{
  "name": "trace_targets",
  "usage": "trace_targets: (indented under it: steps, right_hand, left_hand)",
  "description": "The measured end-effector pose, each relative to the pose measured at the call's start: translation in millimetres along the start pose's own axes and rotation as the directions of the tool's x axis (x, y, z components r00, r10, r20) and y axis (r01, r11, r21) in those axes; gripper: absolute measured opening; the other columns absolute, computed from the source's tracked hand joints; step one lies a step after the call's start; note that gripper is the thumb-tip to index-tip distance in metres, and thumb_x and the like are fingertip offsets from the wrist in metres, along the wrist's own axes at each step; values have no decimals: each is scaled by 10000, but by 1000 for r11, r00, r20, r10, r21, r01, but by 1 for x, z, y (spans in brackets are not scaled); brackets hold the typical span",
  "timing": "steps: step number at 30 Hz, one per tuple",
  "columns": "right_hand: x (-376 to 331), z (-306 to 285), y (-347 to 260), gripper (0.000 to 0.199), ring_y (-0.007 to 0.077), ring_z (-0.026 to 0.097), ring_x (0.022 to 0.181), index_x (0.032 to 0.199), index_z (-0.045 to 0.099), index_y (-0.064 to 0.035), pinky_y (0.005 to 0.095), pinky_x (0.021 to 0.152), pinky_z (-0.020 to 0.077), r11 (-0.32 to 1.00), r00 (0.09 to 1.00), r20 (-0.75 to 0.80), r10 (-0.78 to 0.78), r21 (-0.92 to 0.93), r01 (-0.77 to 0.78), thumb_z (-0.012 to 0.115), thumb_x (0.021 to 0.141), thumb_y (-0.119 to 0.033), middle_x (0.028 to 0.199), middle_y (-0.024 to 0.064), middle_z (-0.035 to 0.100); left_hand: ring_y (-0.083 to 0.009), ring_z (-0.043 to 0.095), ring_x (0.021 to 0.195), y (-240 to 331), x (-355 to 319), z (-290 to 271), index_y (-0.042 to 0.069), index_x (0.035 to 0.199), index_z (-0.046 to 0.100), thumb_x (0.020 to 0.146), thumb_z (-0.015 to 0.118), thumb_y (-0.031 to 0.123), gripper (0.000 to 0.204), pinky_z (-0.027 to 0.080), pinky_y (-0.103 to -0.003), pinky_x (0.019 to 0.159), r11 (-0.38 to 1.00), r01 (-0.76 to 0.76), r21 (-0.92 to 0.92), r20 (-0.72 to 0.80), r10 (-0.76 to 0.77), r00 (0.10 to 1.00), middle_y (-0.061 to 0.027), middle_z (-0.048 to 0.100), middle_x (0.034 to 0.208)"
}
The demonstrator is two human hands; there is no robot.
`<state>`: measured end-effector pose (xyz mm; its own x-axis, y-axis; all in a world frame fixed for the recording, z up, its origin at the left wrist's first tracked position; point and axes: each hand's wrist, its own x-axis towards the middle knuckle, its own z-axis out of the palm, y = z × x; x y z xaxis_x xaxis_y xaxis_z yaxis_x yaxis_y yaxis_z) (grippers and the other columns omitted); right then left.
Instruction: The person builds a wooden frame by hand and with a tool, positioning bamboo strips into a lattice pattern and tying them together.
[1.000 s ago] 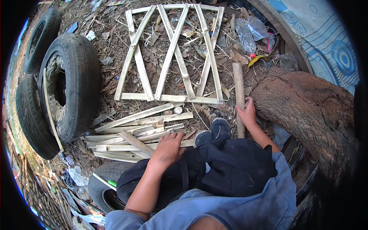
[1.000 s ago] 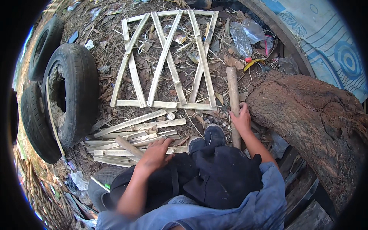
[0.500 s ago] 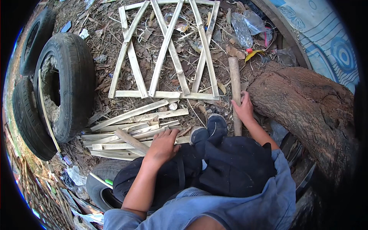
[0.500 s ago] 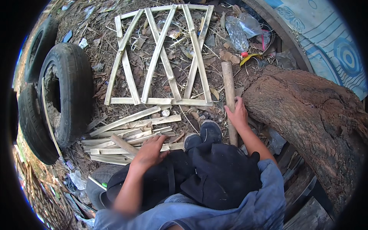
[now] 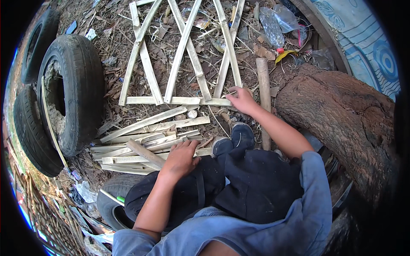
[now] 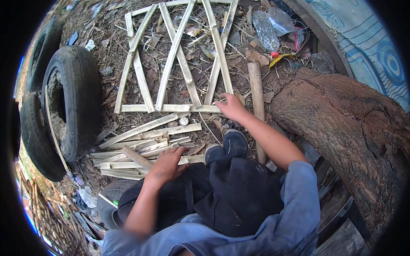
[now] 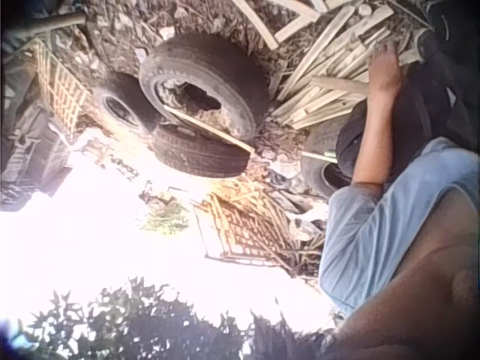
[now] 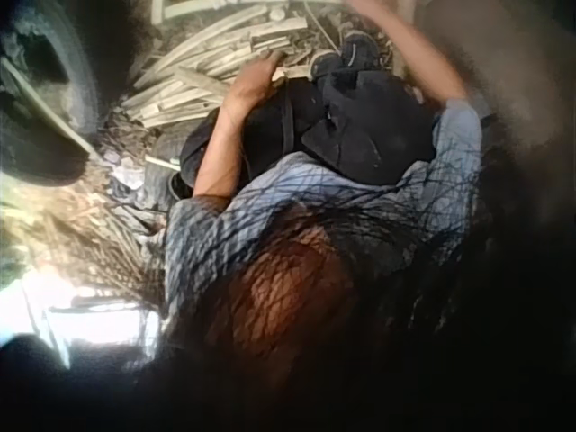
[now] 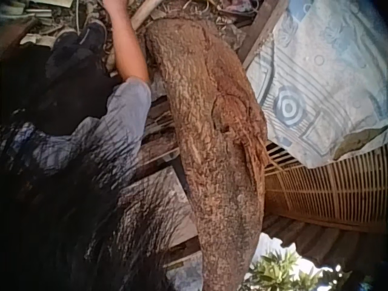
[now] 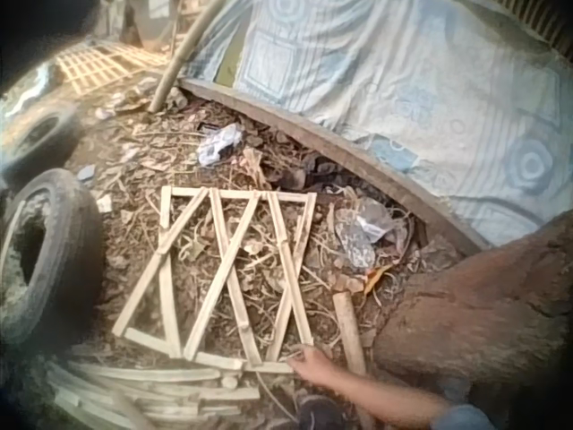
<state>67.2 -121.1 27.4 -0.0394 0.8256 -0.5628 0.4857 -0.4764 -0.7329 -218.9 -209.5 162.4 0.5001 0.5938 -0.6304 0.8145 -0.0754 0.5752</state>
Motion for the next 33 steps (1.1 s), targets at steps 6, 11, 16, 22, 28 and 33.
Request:
trace_targets:
  steps: [6,11,16,22,28,33]
  right_hand:
    - [40,20,-13,266,148,541,407,987,660,43,307,366,412,950,957,71,282,117,-289,635,900,-207,672,90,669]
    - [51,36,17,187,243,678,630,857,704,12,361,624,533,996,984,-159,84,30,-80,665,859,-172,710,145,693]
    - [47,26,15,210,306,697,760,857,699,20,396,726,533,995,952,-304,23,-85,-51,637,870,-180,798,179,703]
    - [45,24,-6,352,335,688,843,856,697,29,402,779,533,956,994,-42,105,-270,-112,742,788,-313,853,205,699]
    - [51,32,0,333,332,685,851,892,698,6,396,795,531,963,986,-91,139,-220,-156,746,799,-311,871,179,702]
    - [46,43,5,286,331,684,845,892,703,-6,401,795,525,979,975,-180,130,-131,-154,726,819,-282,858,177,703]
  left_hand:
    - [-351,511,1194,6,42,-9,91,1305,483,809,709,201,556,392,-476,997,994,-43,104,-307,73,949,-163,560,1224]
    - [-314,514,1179,-18,137,-2,155,1384,458,787,690,161,641,397,-472,975,882,-129,453,-504,373,779,-150,501,1314]
    - [-300,583,1047,-38,175,9,245,1367,504,806,590,78,591,453,-429,843,818,-75,570,-345,321,882,-154,474,1335]
    - [-323,556,1120,-54,170,1,238,1299,554,823,605,126,491,445,-427,889,829,-180,529,-319,391,863,-176,468,1324]
    - [-314,539,1128,-54,164,0,250,1269,573,830,605,135,455,435,-432,889,833,-200,515,-317,402,859,-168,472,1310]
    - [-286,541,1115,-48,158,-4,251,1210,627,835,604,142,391,428,-419,881,841,-198,503,-306,388,869,-139,493,1268]
